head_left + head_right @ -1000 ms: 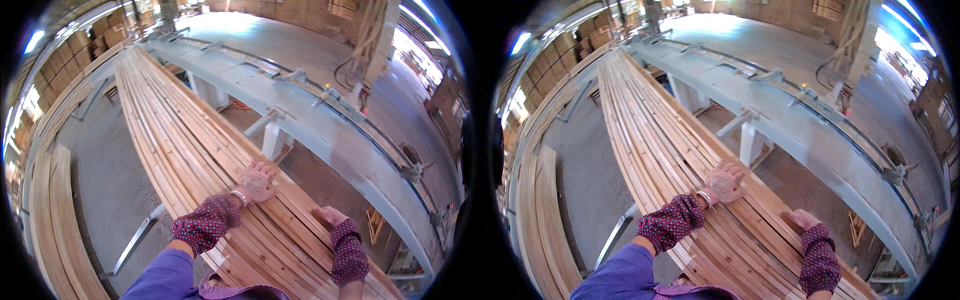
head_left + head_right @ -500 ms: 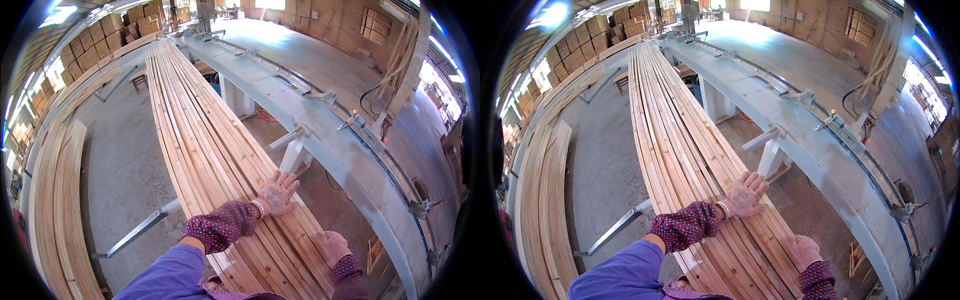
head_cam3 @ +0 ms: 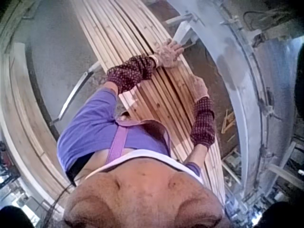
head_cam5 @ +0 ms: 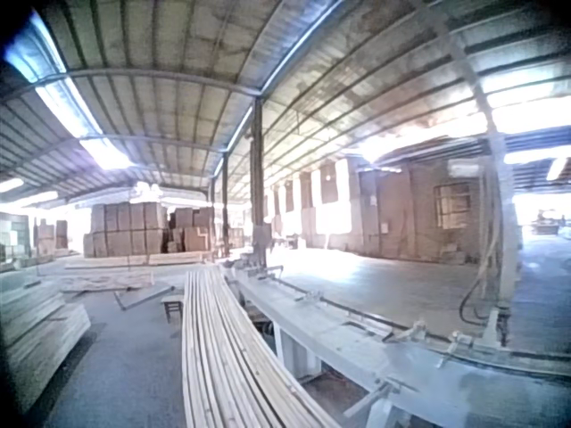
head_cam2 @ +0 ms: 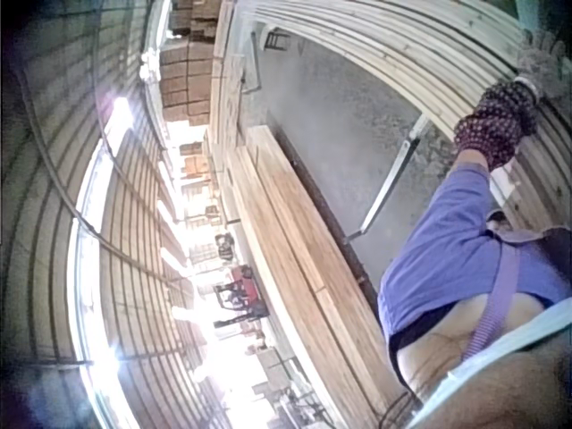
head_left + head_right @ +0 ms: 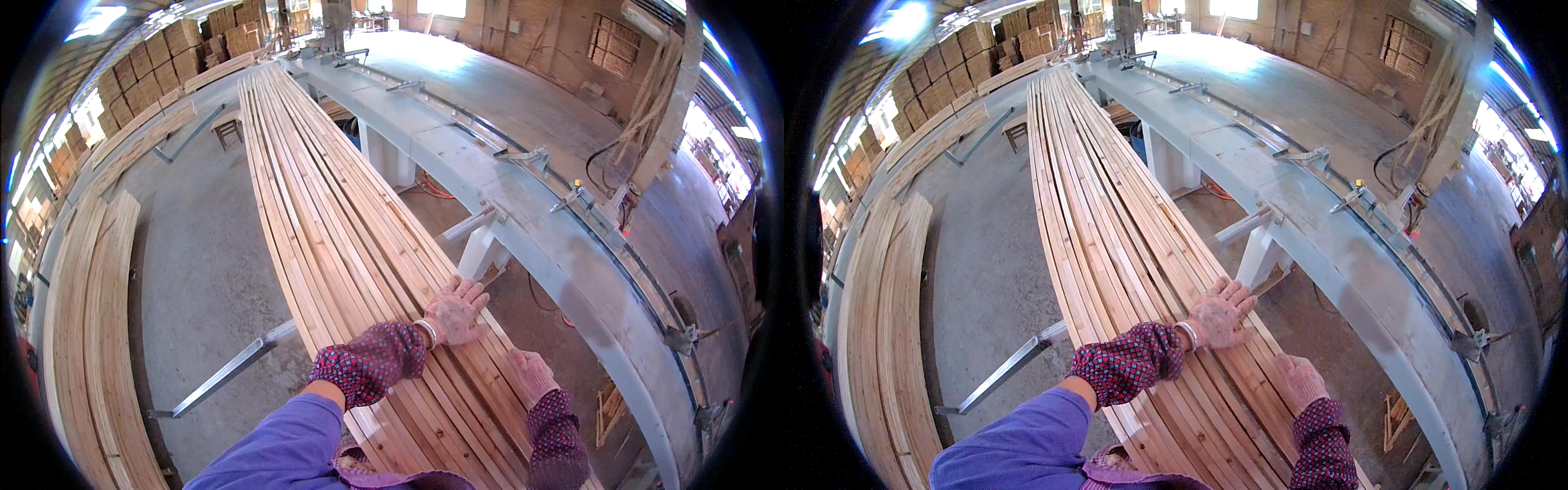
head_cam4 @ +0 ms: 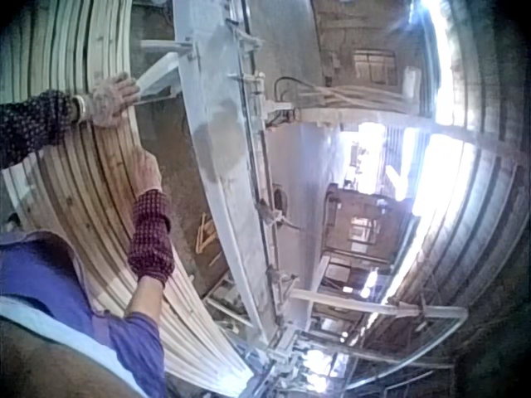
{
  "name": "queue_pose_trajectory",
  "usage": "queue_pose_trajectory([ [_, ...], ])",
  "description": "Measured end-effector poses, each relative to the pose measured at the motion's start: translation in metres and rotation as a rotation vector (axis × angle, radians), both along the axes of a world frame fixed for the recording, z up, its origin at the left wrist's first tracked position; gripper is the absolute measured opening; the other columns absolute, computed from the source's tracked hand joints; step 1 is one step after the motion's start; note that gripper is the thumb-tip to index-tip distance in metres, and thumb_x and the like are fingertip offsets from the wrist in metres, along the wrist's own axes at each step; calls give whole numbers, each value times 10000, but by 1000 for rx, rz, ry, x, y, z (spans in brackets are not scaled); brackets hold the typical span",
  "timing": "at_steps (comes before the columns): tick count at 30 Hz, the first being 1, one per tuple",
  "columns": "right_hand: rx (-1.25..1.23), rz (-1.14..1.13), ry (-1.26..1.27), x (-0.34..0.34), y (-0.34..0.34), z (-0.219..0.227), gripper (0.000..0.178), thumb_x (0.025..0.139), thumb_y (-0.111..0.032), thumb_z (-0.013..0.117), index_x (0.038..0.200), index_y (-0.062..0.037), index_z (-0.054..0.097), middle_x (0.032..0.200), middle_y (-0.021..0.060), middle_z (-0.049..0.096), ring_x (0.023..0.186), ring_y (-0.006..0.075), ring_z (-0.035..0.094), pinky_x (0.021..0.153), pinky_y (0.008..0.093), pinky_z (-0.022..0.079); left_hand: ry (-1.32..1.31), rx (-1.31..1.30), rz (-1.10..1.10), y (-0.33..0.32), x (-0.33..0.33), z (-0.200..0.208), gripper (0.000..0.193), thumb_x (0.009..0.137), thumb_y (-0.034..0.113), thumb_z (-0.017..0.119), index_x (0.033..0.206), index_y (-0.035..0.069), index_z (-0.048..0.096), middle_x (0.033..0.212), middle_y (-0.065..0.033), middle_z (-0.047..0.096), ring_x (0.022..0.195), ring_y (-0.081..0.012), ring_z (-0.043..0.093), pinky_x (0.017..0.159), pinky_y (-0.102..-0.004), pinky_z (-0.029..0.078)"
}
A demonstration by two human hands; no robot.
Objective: The person repeatedly picks up thin wooden planks from a pile and places them onto a metal conveyor or rack. The person wears patterned gloves and handles the planks one by one, aligning them with the existing stack on the rack.
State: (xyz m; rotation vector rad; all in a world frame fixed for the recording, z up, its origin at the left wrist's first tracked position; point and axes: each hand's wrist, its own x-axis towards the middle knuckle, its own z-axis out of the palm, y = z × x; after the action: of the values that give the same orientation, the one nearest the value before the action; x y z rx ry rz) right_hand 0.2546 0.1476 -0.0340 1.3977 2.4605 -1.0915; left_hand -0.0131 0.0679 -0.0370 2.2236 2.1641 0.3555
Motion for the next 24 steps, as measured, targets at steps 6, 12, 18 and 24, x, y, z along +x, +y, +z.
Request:
queue_pose_trajectory([
  [6, -14, -102, -76, -37, -8, 22, 582, 1032, -575, 438, 1312, -135, 697, 1283, 222, 689, 1255, 397, 623, 1082, 460, 450, 8, -9, 10, -3, -1, -4, 798, 948, 613, 488, 1493, 32, 520, 1548, -190, 490, 1486, -370, 380, 1261, -513, 209],
  [12, -26, -39, -68, -44, -2, 6, 631, 1027, -581, 400, 1323, -100, 682, 1320, 230, 670, 1291, 406, 599, 1091, 461, 442, 14, -51, -11, -7, -2, 2, 804, 950, 622, 482, 1513, 49, 502, 1548, -182, 489, 1482, -373, 378, 1266, -510, 184],
  [18, -26, -155, -30, -43, -19, 31, 676, 1006, -614, 448, 1335, -68, 671, 1301, 257, 674, 1257, 401, 629, 1095, 464, 449, -47, 21, -47, 3, -1, -3, 712, 920, 584, 545, 1398, 56, 573, 1461, -192, 529, 1415, -380, 424, 1213, -524, 264],
  [24, 491, 239, -45, 13, -5, -42, 311, 1030, -289, 516, 1004, -89, 753, 1002, 136, 771, 1002, 277, 747, 790, 478, 590, -106, 263, -240, 28, 18, -21, 627, 777, 415, 781, 1285, 82, 626, 1260, -190, 637, 1227, -418, 548, 1078, -536, 411],
])
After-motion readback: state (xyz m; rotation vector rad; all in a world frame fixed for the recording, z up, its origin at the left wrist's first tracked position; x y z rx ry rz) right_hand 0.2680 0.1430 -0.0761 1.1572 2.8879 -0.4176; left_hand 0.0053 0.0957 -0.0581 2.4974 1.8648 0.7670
